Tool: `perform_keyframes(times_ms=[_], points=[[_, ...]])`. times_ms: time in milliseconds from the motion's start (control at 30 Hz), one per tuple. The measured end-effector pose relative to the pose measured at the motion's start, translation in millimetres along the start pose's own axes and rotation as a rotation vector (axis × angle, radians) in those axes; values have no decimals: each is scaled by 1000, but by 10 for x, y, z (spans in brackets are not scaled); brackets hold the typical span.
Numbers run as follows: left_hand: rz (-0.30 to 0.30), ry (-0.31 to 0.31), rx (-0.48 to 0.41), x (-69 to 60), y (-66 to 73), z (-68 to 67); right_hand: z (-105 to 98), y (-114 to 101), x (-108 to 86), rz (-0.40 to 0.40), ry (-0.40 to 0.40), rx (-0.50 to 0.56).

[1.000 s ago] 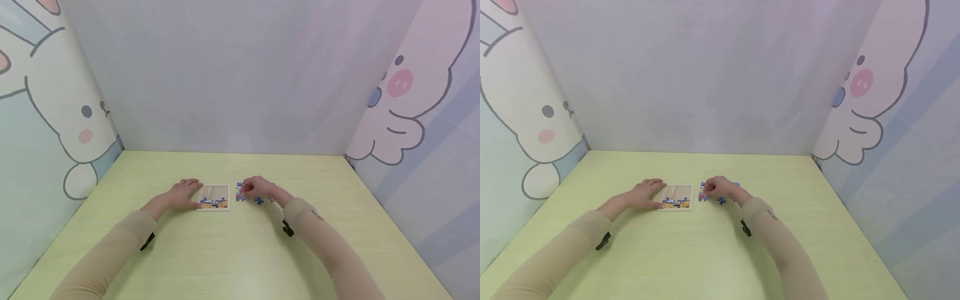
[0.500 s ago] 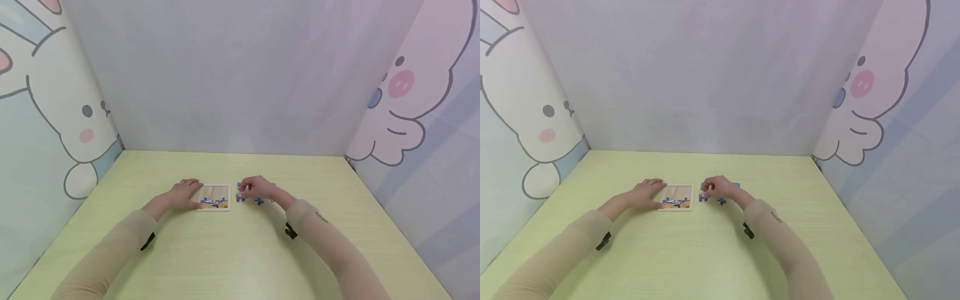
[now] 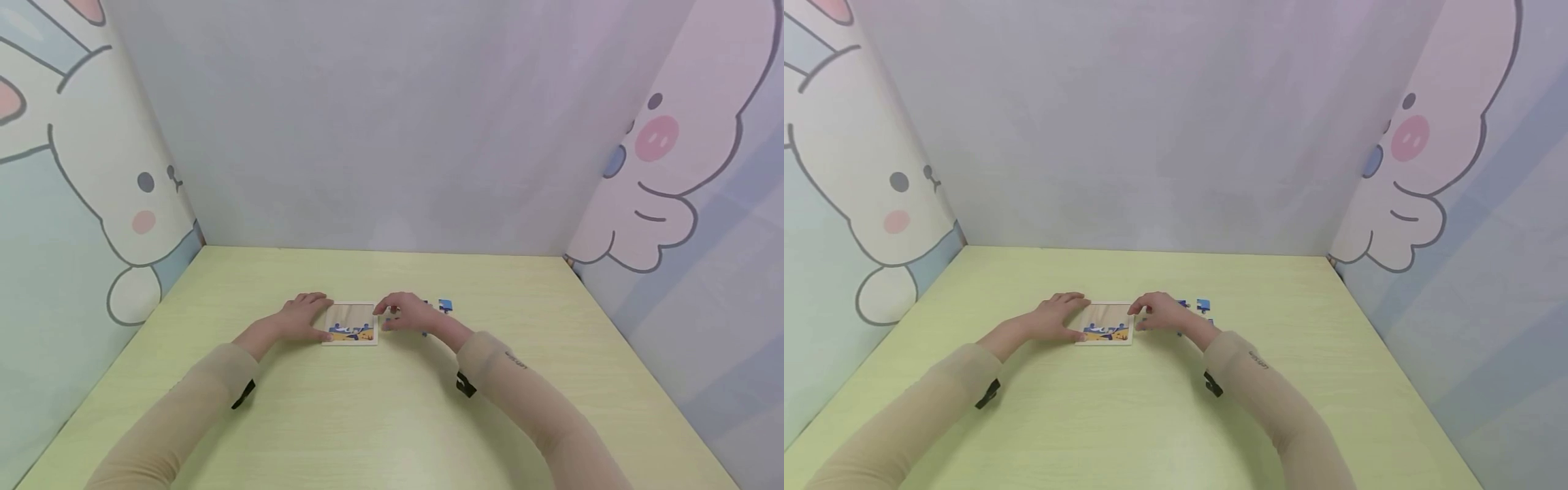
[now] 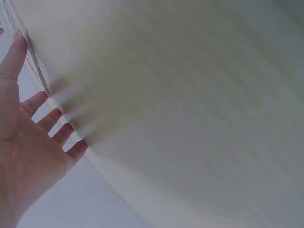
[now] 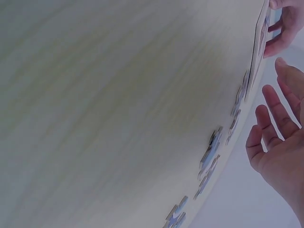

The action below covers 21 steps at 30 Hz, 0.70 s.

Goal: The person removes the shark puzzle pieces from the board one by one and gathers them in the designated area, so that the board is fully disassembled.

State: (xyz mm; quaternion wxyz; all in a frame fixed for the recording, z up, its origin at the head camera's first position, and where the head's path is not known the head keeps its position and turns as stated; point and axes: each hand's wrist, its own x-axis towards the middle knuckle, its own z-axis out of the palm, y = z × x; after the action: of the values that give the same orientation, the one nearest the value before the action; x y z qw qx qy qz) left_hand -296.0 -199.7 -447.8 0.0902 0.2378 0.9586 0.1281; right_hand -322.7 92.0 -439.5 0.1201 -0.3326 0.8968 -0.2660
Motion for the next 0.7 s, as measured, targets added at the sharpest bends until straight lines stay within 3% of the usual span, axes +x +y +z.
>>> perform_keyframes(times_ms=[200, 400, 700], points=[[20, 15, 6, 11, -1, 21, 61, -96, 66, -1, -37, -29], [121, 32, -19, 24, 37, 25, 134, -117, 121, -40, -64, -106], [239, 3, -83, 26, 50, 37, 164, -127, 130, -62, -65, -189]])
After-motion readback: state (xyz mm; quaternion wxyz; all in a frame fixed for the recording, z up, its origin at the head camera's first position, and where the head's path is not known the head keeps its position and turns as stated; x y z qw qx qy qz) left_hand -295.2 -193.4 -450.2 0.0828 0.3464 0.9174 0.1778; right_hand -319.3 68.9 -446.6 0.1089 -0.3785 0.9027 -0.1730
